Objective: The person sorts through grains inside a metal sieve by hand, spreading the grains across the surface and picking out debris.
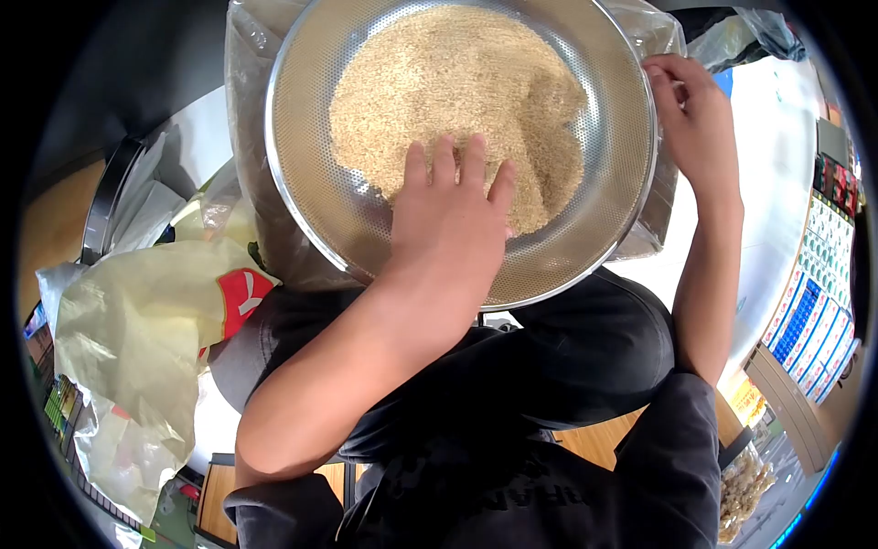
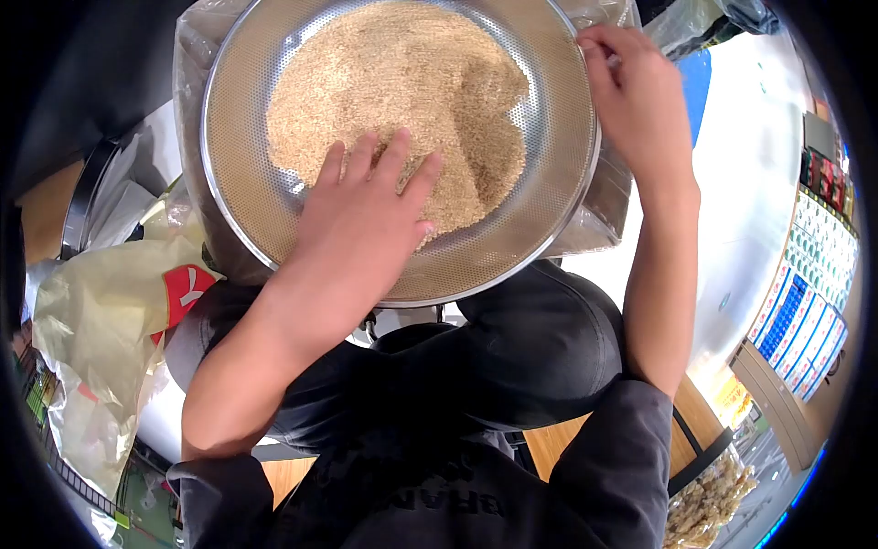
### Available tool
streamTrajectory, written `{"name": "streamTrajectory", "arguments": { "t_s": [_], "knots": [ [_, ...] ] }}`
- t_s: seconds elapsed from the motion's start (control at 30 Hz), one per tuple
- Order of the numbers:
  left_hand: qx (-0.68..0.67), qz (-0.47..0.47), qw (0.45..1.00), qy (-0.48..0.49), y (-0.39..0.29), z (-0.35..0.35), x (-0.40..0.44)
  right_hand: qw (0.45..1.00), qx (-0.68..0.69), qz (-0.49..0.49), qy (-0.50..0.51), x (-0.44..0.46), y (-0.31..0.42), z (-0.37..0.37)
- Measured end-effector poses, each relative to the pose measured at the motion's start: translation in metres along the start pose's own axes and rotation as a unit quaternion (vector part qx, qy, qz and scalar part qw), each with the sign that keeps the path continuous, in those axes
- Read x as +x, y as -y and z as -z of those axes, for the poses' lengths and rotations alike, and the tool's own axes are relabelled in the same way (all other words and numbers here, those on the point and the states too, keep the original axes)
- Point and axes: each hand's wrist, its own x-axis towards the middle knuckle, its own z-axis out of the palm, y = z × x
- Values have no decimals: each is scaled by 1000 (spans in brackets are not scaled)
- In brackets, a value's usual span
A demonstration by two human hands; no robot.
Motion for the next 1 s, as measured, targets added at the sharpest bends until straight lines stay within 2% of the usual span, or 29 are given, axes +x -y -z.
{"name": "streamTrajectory", "arguments": {
  "t_s": [0.07, 0.1, 0.17, 0.23, 0.3, 0.47, 0.53, 0.6, 0.63, 0.67, 0.7, 0.73, 0.8, 0.83, 0.9, 0.93, 1.0],
  "knots": [
    [-3, 9, 1000, 24, -1, 0, 0, 993, 80, 60, 60, 1, 21, -9],
    [-3, 9, 999, 43, -2, 2, 0, 993, 82, 61, 62, 2, 29, -16],
    [-4, 10, 998, 62, -2, 5, 0, 984, 56, 106, 129, 1, 38, -31],
    [17, 7, 996, 86, -2, 7, 1, 981, 54, 136, 131, 1, 36, -46],
    [8, 7, 997, 78, -1, 8, 1, 967, 38, 139, 212, 2, 40, -55],
    [8, 18, 999, 31, 1, 1, 4, 965, 33, 227, 127, -14, 48, -87],
    [39, 30, 998, -49, 4, -9, 5, 962, 15, 249, 109, -17, 53, -87],
    [44, 39, 998, -30, 5, -12, 6, 936, 83, 236, 246, -15, 54, -76],
    [49, 45, 998, -12, 5, -11, 7, 936, 83, 237, 247, -13, 54, -69],
    [48, 45, 998, -12, 4, -8, 9, 901, 111, 232, 350, -12, 55, -61],
    [34, 55, 996, 63, 3, 4, 12, 854, 138, 223, 450, -11, 56, -53],
    [19, 65, 988, 138, 2, 11, 14, 854, 137, 222, 450, -10, 57, -44],
    [29, 56, 991, 121, 3, 13, 9, 833, 188, 184, 487, -9, 57, -30],
    [39, 48, 993, 104, 3, 14, 6, 833, 189, 183, 487, -10, 53, -29],
    [38, 47, 991, 116, 3, 20, 5, 908, 191, 109, 356, -10, 43, -29],
    [37, 48, 990, 126, 3, 22, 4, 908, 191, 109, 355, -10, 38, -32],
    [39, 47, 994, 96, 0, 10, 4, 955, 69, 179, 226, -11, 31, -43]
  ]
}}
